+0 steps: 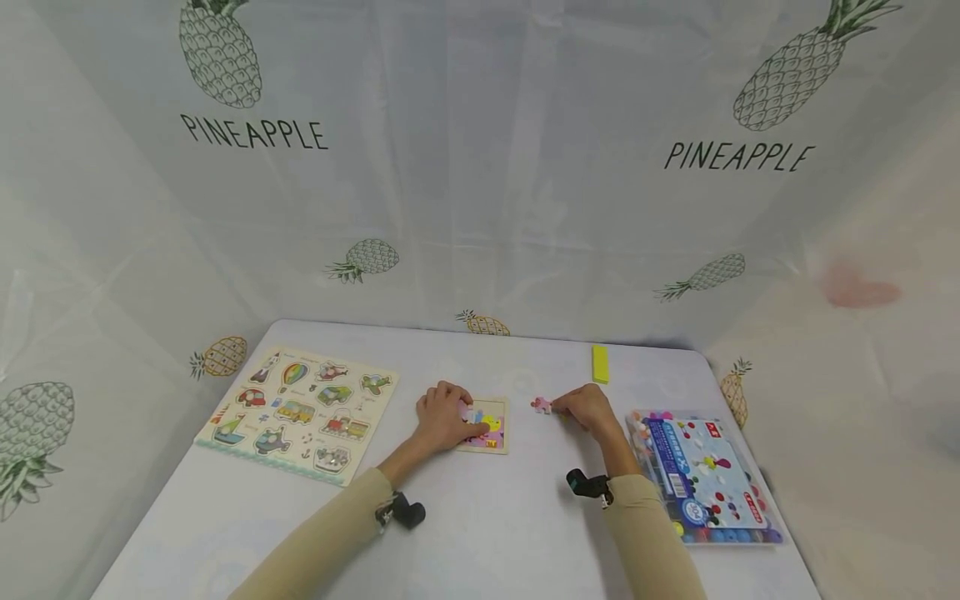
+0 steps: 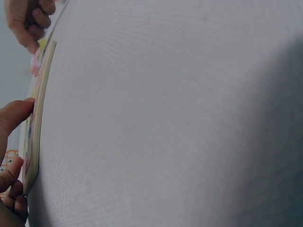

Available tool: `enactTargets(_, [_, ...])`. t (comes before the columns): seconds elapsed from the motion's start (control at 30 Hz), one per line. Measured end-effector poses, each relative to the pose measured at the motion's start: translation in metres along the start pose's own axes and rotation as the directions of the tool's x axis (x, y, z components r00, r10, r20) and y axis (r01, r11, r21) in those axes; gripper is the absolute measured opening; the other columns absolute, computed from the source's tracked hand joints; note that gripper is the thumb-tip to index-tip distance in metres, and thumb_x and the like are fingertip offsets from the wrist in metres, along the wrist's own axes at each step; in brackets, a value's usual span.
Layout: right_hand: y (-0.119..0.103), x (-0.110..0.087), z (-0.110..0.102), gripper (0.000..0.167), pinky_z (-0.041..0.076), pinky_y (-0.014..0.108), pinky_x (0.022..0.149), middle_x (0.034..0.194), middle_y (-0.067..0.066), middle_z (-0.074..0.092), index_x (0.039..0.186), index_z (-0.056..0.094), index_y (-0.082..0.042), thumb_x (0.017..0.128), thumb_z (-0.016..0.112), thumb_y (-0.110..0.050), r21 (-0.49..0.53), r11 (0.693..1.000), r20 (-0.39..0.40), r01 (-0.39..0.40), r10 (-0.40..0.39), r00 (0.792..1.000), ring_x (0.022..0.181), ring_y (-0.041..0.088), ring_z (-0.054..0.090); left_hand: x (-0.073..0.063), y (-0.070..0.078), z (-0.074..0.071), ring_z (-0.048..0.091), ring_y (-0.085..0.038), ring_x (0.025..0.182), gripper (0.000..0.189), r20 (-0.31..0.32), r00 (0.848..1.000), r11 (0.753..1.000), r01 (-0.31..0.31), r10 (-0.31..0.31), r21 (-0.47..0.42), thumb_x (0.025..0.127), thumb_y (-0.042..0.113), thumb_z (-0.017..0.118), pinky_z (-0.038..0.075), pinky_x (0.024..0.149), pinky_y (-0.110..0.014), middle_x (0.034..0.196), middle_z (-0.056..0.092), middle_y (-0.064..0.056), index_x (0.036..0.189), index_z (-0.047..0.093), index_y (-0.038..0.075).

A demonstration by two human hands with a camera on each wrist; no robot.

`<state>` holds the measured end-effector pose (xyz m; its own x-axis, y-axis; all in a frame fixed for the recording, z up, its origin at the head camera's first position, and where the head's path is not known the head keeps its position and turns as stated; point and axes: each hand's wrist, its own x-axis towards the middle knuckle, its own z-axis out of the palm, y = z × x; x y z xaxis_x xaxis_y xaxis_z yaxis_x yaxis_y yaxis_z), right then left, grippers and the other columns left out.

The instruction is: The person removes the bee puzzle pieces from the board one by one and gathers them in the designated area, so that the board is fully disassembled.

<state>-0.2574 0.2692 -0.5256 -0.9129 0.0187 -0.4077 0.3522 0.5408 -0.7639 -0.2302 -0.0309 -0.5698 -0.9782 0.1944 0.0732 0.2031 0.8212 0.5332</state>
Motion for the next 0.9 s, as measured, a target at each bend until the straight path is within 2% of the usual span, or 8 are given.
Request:
enactTargets(0.23, [-0.005, -0.002, 0.0, 0.023, 0.031, 0.027, 0.048, 0.062, -0.001, 0.048, 0.098, 0.077, -0.001, 0.09, 0.074, -0.023, -0.077, 0.997, 0.003, -0.002, 0.002, 1.0, 0.053, 0.013, 0.034, -0.001, 0.001, -0.002, 0.041, -0.03, 0.113, 0.057, 0.0, 1.0, 1.0, 0.003, -0.003, -0.001, 0.075, 0.063, 0.079, 0.027, 0.102, -0.057, 0.121, 0.046, -0.007, 0.106, 0.058, 0.02])
enactTargets(0.5, [-0.005, 0.003, -0.001, 0.021, 0.029, 0.026, 0.047, 0.06, -0.002, 0.047, 0.094, 0.077, -0.001, 0.089, 0.075, -0.021, -0.117, 0.993, 0.008, 0.02, -0.019, 1.0, 0.049, 0.011, 0.032, 0.0, 0.0, 0.0, 0.04, -0.03, 0.116, 0.056, 0.001, 1.0, 1.0, 0.008, -0.008, -0.012, 0.076, 0.063, 0.079, 0.025, 0.105, -0.057, 0.122, 0.046, -0.006, 0.107, 0.059, 0.02])
enactTargets(0.7, [-0.009, 0.002, -0.003, 0.022, 0.031, 0.026, 0.048, 0.067, 0.001, 0.056, 0.096, 0.078, -0.002, 0.089, 0.076, -0.023, -0.142, 0.99, 0.02, 0.006, -0.003, 1.0, 0.051, 0.012, 0.034, 0.0, 0.0, 0.0, 0.04, -0.031, 0.115, 0.056, 0.002, 1.0, 1.0, 0.003, -0.003, -0.019, 0.076, 0.062, 0.079, 0.025, 0.104, -0.058, 0.121, 0.046, -0.007, 0.107, 0.059, 0.02])
enactTargets(0.9, [-0.013, 0.001, -0.004, 0.024, 0.032, 0.026, 0.05, 0.07, 0.003, 0.056, 0.1, 0.077, 0.0, 0.091, 0.074, -0.022, -0.163, 0.987, 0.044, -0.01, 0.017, 0.999, 0.052, 0.012, 0.034, -0.001, 0.001, -0.001, 0.04, -0.031, 0.116, 0.056, 0.005, 1.0, 1.0, 0.003, -0.003, -0.009, 0.077, 0.062, 0.078, 0.025, 0.105, -0.057, 0.122, 0.045, -0.007, 0.108, 0.059, 0.02])
